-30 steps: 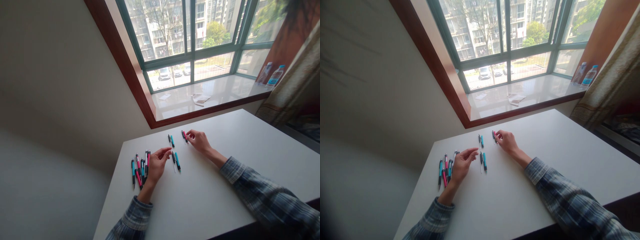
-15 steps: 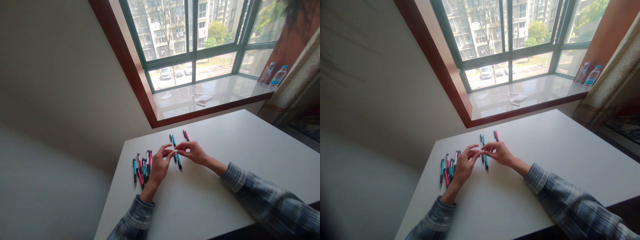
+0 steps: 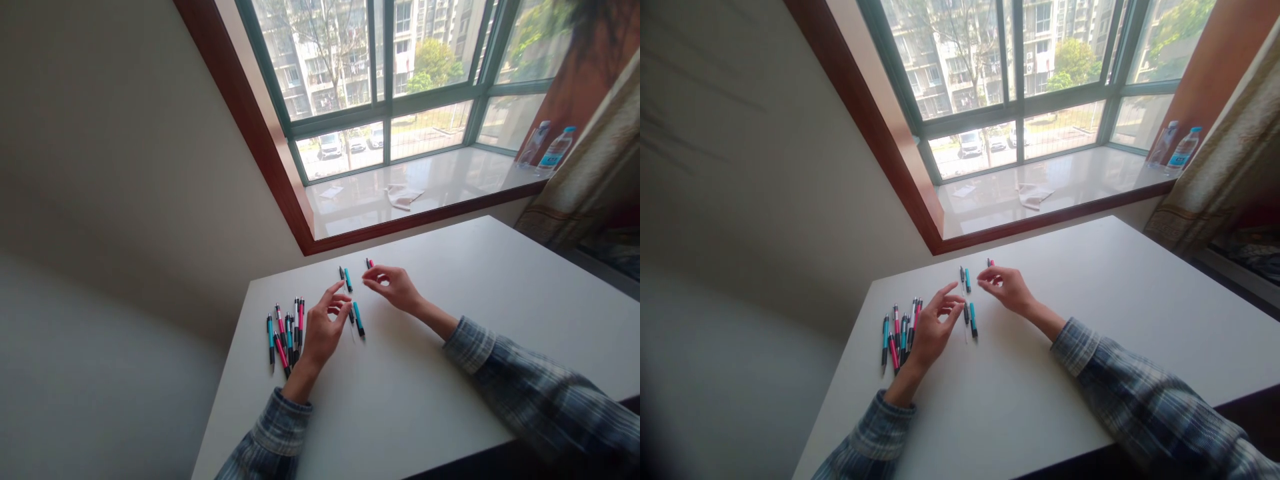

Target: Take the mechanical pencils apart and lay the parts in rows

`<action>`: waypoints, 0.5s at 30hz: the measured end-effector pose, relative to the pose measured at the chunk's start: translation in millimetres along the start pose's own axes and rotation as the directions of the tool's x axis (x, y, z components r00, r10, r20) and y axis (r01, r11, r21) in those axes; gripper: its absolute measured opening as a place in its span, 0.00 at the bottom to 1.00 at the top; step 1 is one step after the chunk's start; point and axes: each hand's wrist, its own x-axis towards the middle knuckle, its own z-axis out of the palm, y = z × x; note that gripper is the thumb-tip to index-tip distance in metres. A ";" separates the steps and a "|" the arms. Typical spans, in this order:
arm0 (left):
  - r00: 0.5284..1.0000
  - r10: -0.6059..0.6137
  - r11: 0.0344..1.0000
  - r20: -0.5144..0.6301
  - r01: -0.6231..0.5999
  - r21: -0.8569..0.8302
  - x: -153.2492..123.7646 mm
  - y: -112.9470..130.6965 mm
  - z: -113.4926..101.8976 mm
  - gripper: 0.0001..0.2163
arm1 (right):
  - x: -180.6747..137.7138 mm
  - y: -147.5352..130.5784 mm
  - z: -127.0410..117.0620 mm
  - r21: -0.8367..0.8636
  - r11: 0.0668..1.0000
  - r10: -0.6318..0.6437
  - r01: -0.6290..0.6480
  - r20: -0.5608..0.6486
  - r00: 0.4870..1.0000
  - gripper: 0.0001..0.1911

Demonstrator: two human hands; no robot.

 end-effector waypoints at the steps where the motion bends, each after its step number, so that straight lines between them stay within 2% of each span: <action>1: 1.000 0.010 1.000 -0.002 -0.010 0.011 -1.2 1.0 0.6 0.22 | 3.1 6.7 -5.3 -0.076 0.997 -0.004 -0.001 -0.055 0.998 0.11; 4: 0.999 0.033 0.999 0.007 -0.033 0.036 -5.9 5.2 3.0 0.19 | 13.0 25.5 -18.7 -0.247 0.969 -0.007 -0.029 -0.145 0.989 0.09; 6: 0.999 0.041 0.998 0.016 -0.042 0.044 -9.0 8.0 4.7 0.18 | 18.8 34.6 -23.3 -0.300 0.953 -0.009 -0.037 -0.150 0.989 0.09; 15: 0.998 0.053 0.996 0.025 -0.055 0.072 -16.2 12.1 8.4 0.16 | 26.9 49.8 -24.4 -0.351 0.936 -0.007 -0.035 -0.116 0.993 0.08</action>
